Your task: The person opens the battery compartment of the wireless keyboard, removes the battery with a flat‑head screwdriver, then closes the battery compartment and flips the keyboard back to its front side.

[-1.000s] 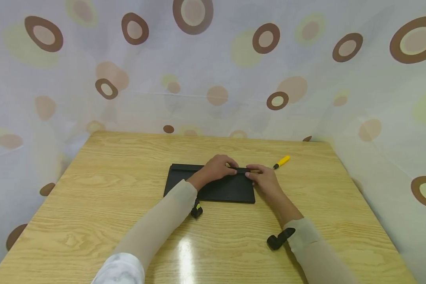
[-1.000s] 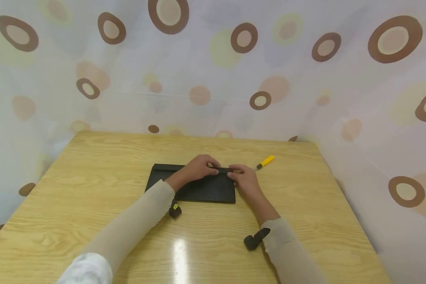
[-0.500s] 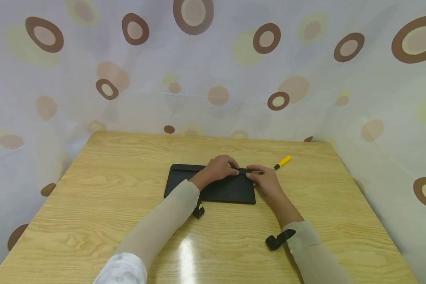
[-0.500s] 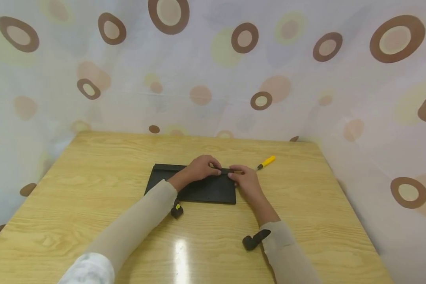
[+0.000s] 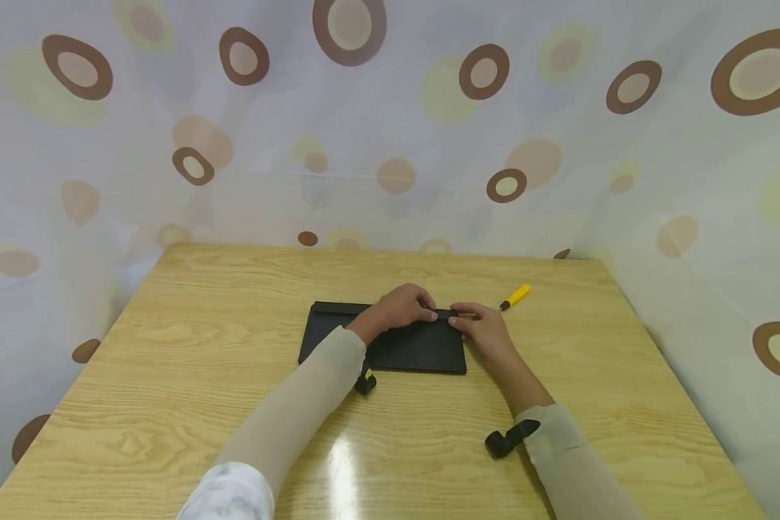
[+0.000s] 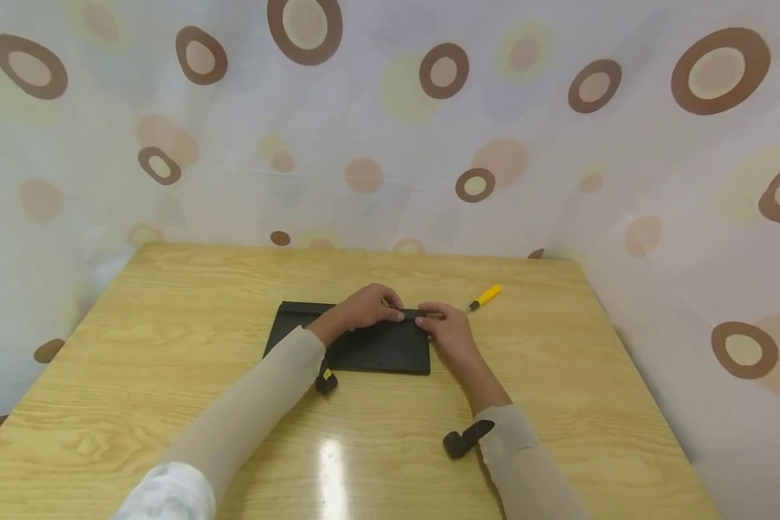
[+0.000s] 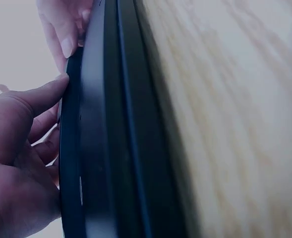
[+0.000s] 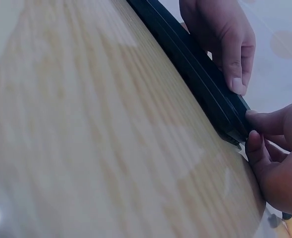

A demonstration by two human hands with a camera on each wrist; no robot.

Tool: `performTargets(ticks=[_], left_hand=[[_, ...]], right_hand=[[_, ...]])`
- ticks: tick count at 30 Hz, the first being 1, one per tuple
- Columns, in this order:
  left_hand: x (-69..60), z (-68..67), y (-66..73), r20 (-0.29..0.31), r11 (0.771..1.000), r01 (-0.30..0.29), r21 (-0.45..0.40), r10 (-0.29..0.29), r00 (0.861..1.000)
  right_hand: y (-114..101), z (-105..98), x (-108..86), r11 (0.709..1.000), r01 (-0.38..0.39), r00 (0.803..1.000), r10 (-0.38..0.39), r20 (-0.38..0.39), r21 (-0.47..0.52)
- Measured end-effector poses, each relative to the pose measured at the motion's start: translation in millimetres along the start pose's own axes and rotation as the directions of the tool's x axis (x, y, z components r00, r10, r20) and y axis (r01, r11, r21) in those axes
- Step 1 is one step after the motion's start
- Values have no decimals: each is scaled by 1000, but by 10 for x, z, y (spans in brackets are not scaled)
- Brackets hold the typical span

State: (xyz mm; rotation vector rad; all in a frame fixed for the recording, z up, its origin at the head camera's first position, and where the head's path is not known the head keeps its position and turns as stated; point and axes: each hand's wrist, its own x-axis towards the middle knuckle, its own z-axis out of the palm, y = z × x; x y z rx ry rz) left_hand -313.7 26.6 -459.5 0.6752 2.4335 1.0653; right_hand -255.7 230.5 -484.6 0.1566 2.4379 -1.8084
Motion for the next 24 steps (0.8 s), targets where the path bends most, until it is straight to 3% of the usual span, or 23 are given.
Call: performTargets(ticks=[12,21,24], left_hand=[[-16,33,-1,-54,1000,-10,15,11,999],[-44,-10,-62,-63,995,-90,-39,87,994],[-61,-49,-78,-91,992,-122,-44,118,989]], right_hand=[[1,-8,-10,1000,-3,1000,3,2,-25],[-19,-4,-16,1000,4,1000,-4,-5,-26],[-15,3,-6,1000,-12,1000,12,-14,-15]])
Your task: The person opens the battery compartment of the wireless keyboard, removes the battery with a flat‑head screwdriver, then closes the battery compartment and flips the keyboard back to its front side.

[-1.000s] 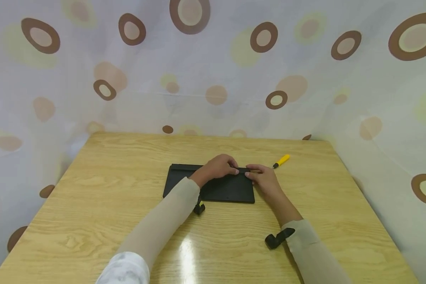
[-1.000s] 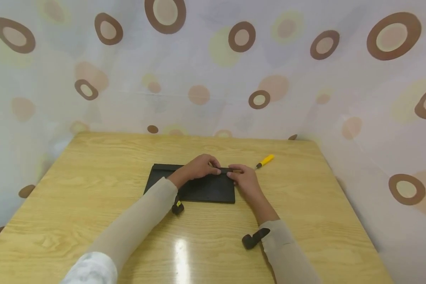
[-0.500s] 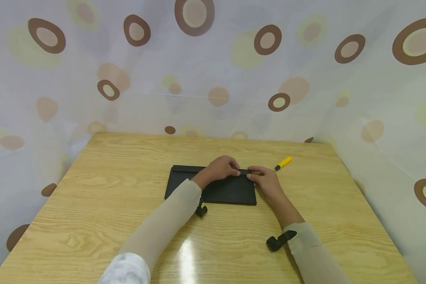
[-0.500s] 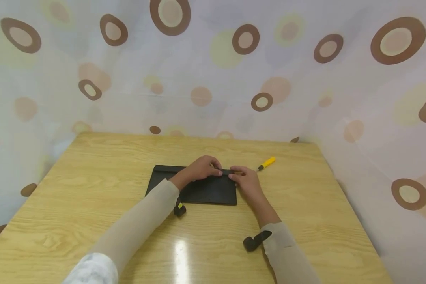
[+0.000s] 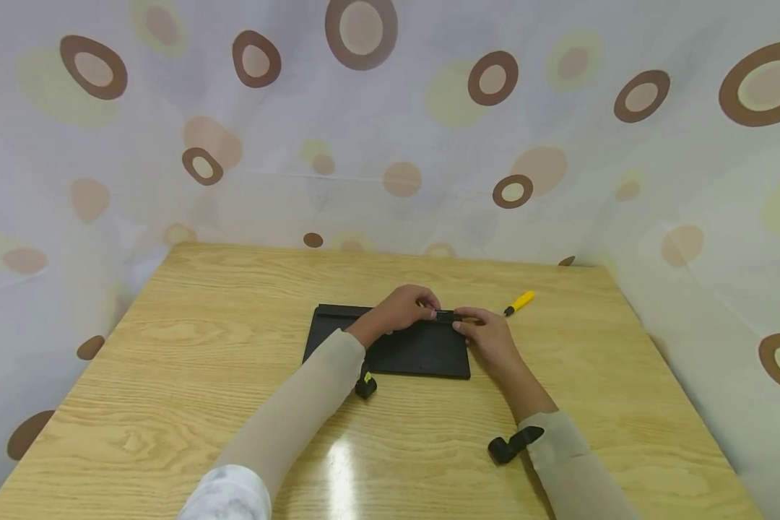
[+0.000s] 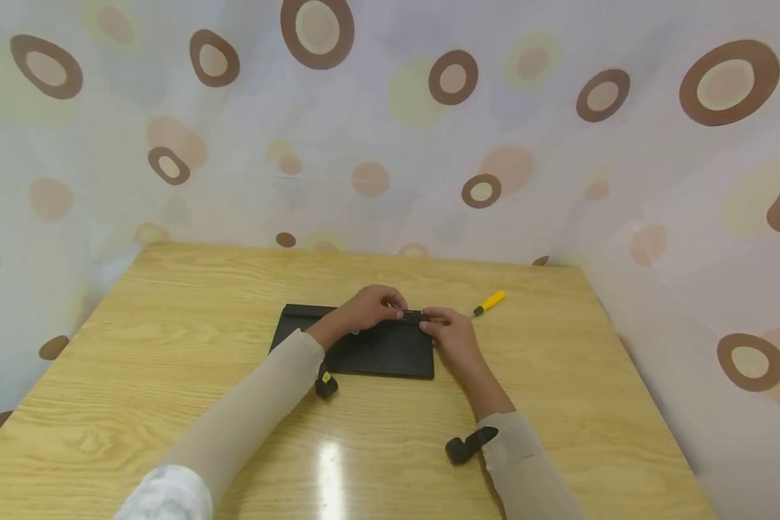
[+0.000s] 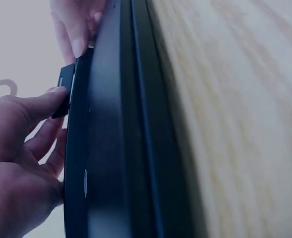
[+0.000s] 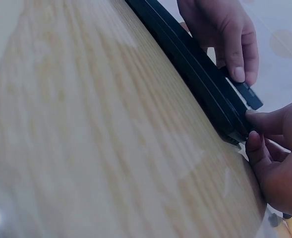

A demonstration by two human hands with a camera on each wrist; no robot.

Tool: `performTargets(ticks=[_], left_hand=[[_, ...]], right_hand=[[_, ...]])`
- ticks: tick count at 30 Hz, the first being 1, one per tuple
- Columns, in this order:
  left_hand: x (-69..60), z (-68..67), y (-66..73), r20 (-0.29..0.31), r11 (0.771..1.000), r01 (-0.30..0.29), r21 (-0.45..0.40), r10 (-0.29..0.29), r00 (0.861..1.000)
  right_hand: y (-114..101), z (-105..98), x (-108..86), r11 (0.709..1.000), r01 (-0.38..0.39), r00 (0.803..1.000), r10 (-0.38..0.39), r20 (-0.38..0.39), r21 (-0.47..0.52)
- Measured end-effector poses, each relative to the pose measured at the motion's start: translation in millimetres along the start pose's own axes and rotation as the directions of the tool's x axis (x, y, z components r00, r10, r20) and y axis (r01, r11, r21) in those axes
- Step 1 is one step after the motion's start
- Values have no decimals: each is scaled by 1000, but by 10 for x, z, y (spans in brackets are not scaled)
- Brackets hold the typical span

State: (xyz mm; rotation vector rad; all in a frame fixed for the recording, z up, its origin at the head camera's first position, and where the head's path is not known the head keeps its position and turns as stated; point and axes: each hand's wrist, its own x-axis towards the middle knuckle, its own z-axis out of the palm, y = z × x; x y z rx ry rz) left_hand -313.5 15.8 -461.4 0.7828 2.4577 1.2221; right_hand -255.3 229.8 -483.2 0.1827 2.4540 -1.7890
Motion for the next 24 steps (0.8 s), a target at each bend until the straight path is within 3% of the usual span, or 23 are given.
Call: performTargets(ticks=[7,16,24], left_hand=[[-64,-229,-78,-93,1000,2,-23,-4,996],[-130,-614,-364,-105,996,82,41,-77,991],[-208,-842,-568,-98,983,144,112,-133,986]], right_hand=[[-21,4,8,1000,-18,1000,18,17,22],[-31,-12,14,1000,0,1000,0,17,2],[-17,14,18,999,-10,1000,10,4,38]])
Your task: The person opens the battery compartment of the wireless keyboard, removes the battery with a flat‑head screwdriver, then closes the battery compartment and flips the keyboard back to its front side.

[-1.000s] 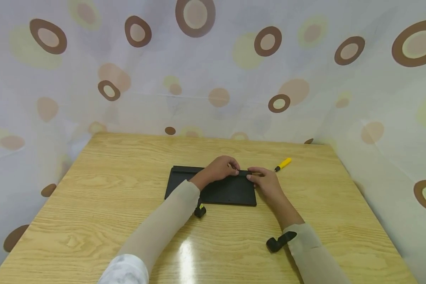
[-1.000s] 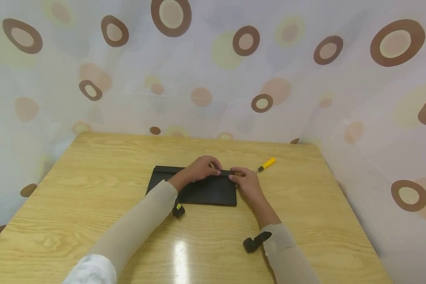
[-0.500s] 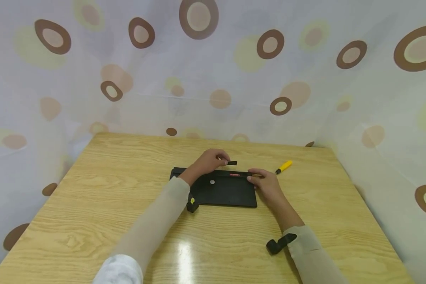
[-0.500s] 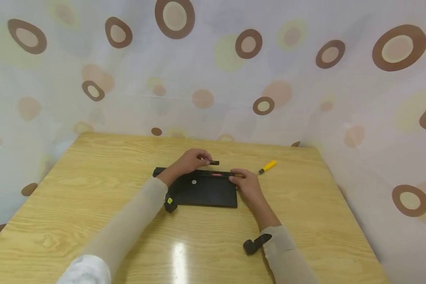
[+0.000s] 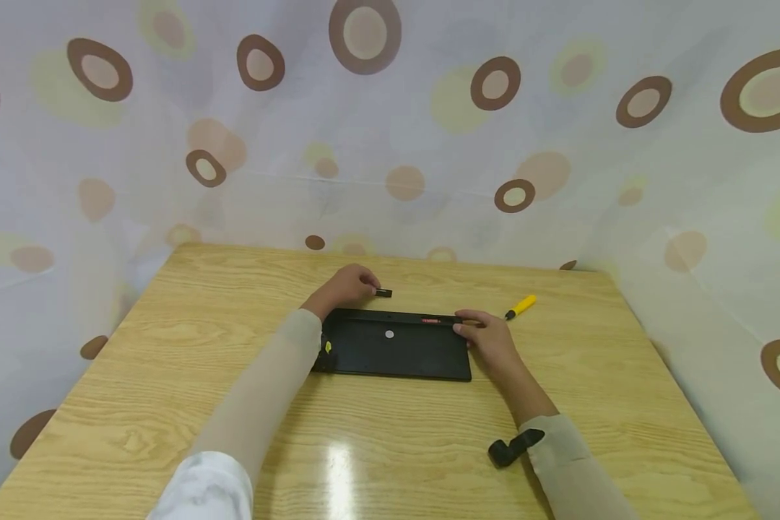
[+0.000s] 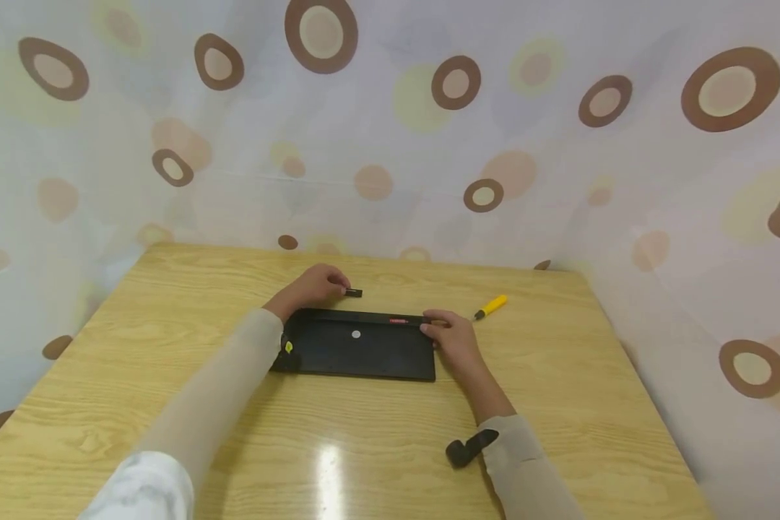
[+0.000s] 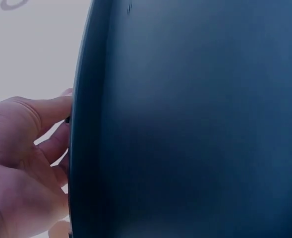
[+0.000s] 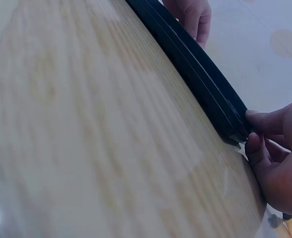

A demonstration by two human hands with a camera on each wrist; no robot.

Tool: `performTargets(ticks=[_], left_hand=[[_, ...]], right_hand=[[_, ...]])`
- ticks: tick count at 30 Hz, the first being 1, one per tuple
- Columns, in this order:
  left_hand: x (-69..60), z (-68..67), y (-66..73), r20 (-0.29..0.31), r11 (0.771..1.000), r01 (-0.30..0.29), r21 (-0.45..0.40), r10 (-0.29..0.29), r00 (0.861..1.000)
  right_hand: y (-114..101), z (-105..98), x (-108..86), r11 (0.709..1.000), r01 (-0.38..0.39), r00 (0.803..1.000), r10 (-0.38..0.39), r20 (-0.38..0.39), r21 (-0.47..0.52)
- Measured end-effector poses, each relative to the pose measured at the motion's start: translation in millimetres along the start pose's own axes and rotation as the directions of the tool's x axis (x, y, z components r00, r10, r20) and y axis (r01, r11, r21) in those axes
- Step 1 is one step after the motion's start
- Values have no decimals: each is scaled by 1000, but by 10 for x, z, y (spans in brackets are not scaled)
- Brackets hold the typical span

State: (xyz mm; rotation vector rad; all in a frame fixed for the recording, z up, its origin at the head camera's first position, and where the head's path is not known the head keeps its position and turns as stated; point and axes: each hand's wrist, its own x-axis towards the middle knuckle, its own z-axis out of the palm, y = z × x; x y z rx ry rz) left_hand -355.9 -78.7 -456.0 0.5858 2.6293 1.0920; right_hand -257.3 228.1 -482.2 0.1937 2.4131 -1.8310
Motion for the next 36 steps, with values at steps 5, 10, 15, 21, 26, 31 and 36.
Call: performTargets(ticks=[5,10,15,21,26,31,36], left_hand=[[-29,-98,-77,2,999,44,22,-44,999],[-37,-177,-137,-6,993,97,71,-97,995],[-49,-230,-133,-11,986,143,84,-143,990],[-46,-238,-164,-7,987,135,84,-135,991],[-73,-225,-159,-19,989,128,68,-127,992],[-159,-207,-75,-27,997,67,37,-66,997],[-205,-101,32,-26,1000,-14,1,14,1000]], right_hand=[[23,-1,8,1000,-1,1000,1,4,-15],[22,-1,16,1000,9,1000,-9,9,-26],[8,-5,11,999,15,1000,-15,2,-36],[-64,-15,-41,1000,3,1000,-2,21,-26],[-288,7,-210,1000,-5,999,6,41,-25],[-292,16,-225,999,-1,999,2,37,-32],[-212,-1,-157,1000,2,999,-1,34,-26]])
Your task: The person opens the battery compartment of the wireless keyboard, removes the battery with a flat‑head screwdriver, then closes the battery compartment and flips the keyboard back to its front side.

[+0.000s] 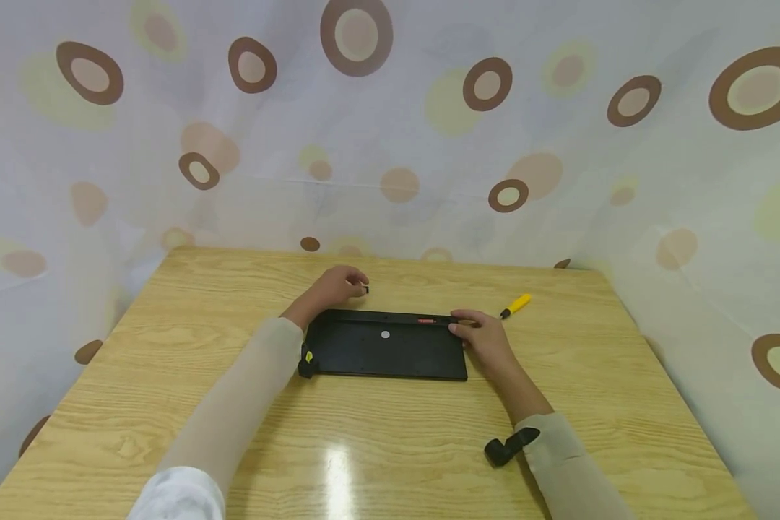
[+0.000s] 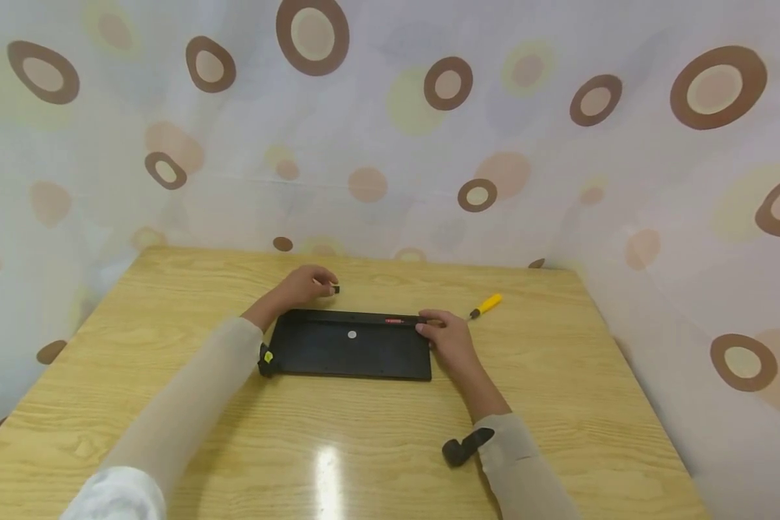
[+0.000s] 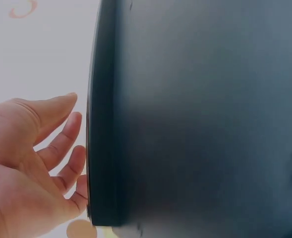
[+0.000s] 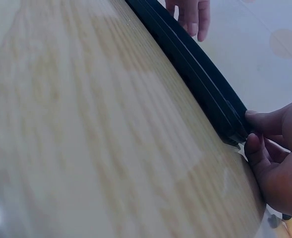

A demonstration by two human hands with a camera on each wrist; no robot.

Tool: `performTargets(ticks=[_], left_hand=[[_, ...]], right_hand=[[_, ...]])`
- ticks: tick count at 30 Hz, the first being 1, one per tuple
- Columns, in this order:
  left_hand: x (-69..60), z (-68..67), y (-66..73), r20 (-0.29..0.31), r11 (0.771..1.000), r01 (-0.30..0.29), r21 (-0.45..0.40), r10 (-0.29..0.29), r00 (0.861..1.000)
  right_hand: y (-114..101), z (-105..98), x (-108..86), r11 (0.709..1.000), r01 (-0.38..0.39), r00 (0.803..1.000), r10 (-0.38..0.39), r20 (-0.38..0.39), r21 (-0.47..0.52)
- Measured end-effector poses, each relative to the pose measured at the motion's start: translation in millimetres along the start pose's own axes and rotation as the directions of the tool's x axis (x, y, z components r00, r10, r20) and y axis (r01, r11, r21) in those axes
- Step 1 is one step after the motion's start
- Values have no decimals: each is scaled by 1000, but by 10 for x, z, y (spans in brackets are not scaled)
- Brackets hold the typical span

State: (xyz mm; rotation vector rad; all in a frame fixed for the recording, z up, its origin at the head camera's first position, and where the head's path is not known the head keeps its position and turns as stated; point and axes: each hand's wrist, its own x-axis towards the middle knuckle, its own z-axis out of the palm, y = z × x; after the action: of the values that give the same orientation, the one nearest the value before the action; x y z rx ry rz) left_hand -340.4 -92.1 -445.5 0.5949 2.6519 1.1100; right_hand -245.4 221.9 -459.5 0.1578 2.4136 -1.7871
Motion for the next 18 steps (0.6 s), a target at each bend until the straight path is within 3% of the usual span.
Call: performTargets(ticks=[8,18], left_hand=[[-75,241,189,38,996,-54,-70,57,998],[-47,453,366,120,994,-56,-89,67,991]], right_hand=[[227,-26,147,1000,18,1000,-18,-17,-14],[228,-27,151,1000,9,1000,-9,-9,3]])
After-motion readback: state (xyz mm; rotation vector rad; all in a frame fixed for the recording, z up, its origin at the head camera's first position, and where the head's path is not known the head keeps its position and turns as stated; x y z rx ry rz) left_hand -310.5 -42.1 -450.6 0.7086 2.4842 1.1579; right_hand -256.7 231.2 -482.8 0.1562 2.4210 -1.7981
